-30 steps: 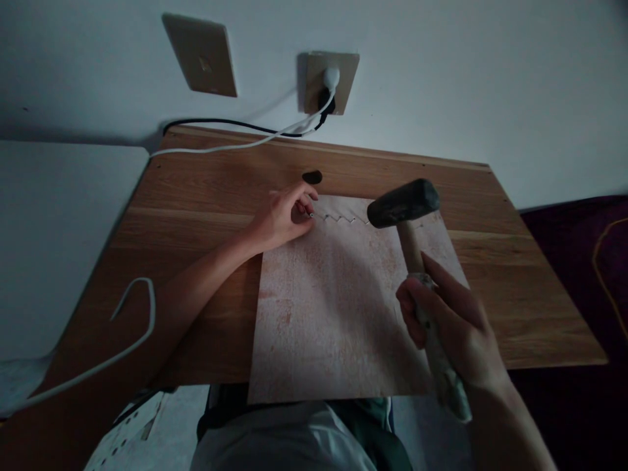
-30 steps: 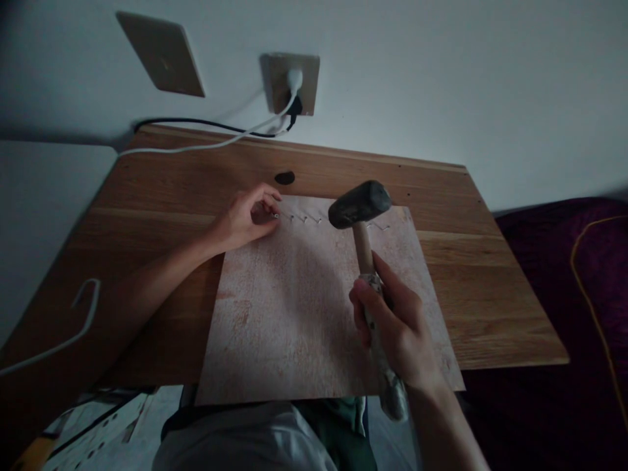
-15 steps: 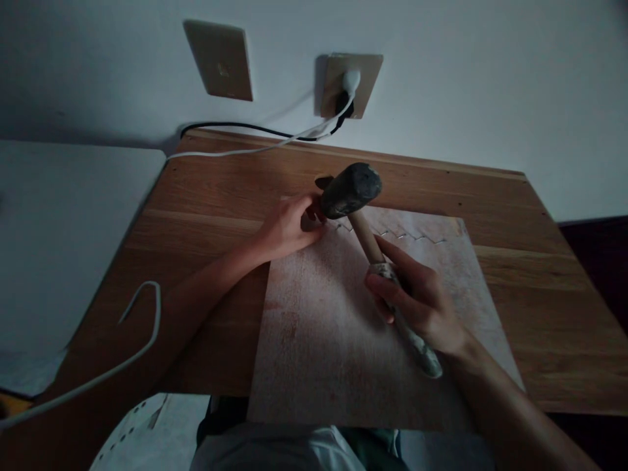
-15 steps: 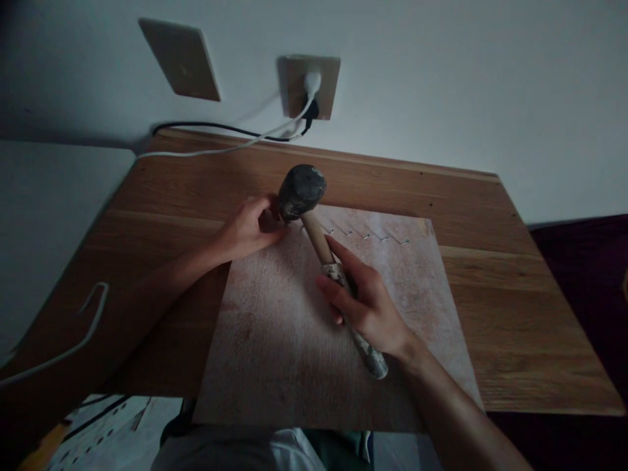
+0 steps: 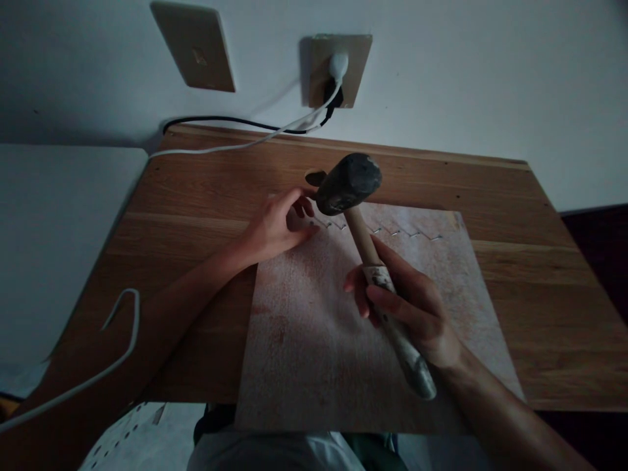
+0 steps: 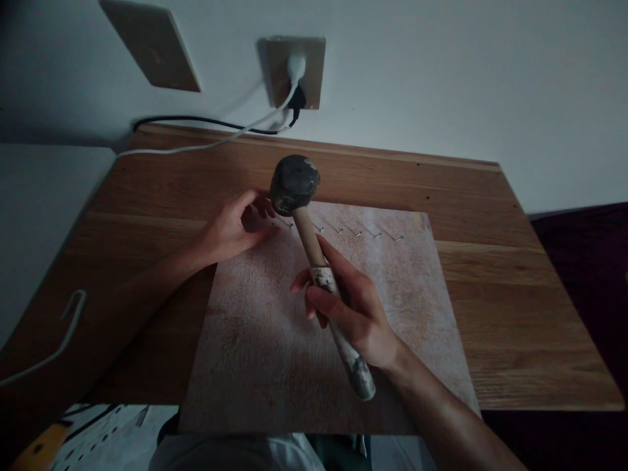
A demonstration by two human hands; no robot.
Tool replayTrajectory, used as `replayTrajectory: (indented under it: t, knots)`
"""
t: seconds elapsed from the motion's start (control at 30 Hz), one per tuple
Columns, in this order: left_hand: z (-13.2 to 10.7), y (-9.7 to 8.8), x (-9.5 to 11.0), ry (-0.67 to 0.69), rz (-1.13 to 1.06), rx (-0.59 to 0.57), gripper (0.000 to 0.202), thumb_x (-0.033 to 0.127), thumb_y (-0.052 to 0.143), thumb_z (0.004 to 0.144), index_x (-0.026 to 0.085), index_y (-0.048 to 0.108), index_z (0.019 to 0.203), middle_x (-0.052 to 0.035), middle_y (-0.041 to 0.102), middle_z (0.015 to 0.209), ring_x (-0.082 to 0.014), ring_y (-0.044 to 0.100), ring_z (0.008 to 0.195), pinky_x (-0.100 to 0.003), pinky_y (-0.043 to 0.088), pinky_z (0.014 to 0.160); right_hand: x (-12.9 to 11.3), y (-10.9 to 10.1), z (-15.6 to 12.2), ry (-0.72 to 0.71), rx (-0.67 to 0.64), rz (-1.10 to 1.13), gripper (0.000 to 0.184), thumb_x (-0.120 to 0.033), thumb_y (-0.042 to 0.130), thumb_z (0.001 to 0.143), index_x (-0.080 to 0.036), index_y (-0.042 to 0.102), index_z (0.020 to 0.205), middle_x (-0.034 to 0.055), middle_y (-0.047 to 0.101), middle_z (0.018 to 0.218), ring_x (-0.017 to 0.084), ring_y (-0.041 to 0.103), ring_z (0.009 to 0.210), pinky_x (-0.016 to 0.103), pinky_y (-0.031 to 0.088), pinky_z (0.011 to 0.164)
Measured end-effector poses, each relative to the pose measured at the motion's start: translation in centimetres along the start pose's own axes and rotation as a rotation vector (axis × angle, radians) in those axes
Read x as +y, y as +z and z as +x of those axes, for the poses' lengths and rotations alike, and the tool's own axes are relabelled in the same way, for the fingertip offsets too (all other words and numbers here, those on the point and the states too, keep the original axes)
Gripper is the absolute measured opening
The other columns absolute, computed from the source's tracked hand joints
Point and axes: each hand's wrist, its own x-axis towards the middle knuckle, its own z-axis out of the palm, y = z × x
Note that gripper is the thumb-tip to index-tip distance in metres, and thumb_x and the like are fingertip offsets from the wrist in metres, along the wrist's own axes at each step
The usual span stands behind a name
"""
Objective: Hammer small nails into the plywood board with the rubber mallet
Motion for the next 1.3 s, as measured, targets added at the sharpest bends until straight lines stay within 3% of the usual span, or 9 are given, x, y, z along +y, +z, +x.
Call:
replayTrajectory:
  t: [0.27,0.53,0.73,1.1,1.3]
  knots:
    - [0.07,-0.19,-0.12,0.030,-0.008,-0.029,0.026,0.019,0.077,0.091,0.022,0.068,0.115,-0.0014,0.077,0.094,-0.0162,0.072,0.084,-0.028,0.057,0.080,0.02,0.14,-0.21,-0.036,0.004,-0.012,0.072,-0.035,0.070,0.094,-0.021,0.052,0.163,0.0036,0.076,0.092,0.015,0.063,0.059,0.030,0.054,0.053]
    - [0.07,0.04,-0.01,-0.002,0.024,0.012,0.049,0.030,0.091,0.083,0.026,0.064,0.124,-0.0029,0.077,0.107,-0.0211,0.073,0.096,-0.034,0.059,0.086,0.25,0.08,-0.32,-0.027,-0.025,-0.008,0.073,-0.042,0.072,0.095,-0.023,0.054,0.163,0.0042,0.077,0.092,0.016,0.060,0.056,0.031,0.052,0.051]
    - [0.12,0.34,-0.23,-0.011,0.052,0.038,0.051,0.030,0.092,0.079,0.026,0.065,0.122,-0.0064,0.076,0.118,-0.0273,0.073,0.112,-0.039,0.060,0.092,0.57,0.30,0.08,-0.008,-0.099,0.013,0.071,-0.041,0.073,0.095,-0.023,0.056,0.161,0.0056,0.079,0.097,0.014,0.059,0.058,0.030,0.052,0.052]
    - [0.15,-0.34,0.12,0.004,0.017,-0.058,0.030,0.027,0.080,0.092,0.024,0.067,0.120,-0.0008,0.076,0.093,-0.0174,0.073,0.082,-0.031,0.058,0.080,0.18,0.19,-0.24,-0.050,0.066,0.047,0.070,-0.037,0.069,0.094,-0.023,0.055,0.161,0.0026,0.078,0.090,0.014,0.058,0.055,0.029,0.049,0.050]
    - [0.05,-0.07,-0.46,0.001,0.006,-0.032,0.031,0.028,0.080,0.093,0.023,0.068,0.121,-0.0019,0.077,0.093,-0.0190,0.074,0.084,-0.032,0.059,0.082,0.45,-0.02,-0.54,-0.077,-0.011,-0.017,0.071,-0.038,0.072,0.095,-0.024,0.054,0.163,0.0043,0.079,0.095,0.014,0.059,0.056,0.031,0.054,0.054]
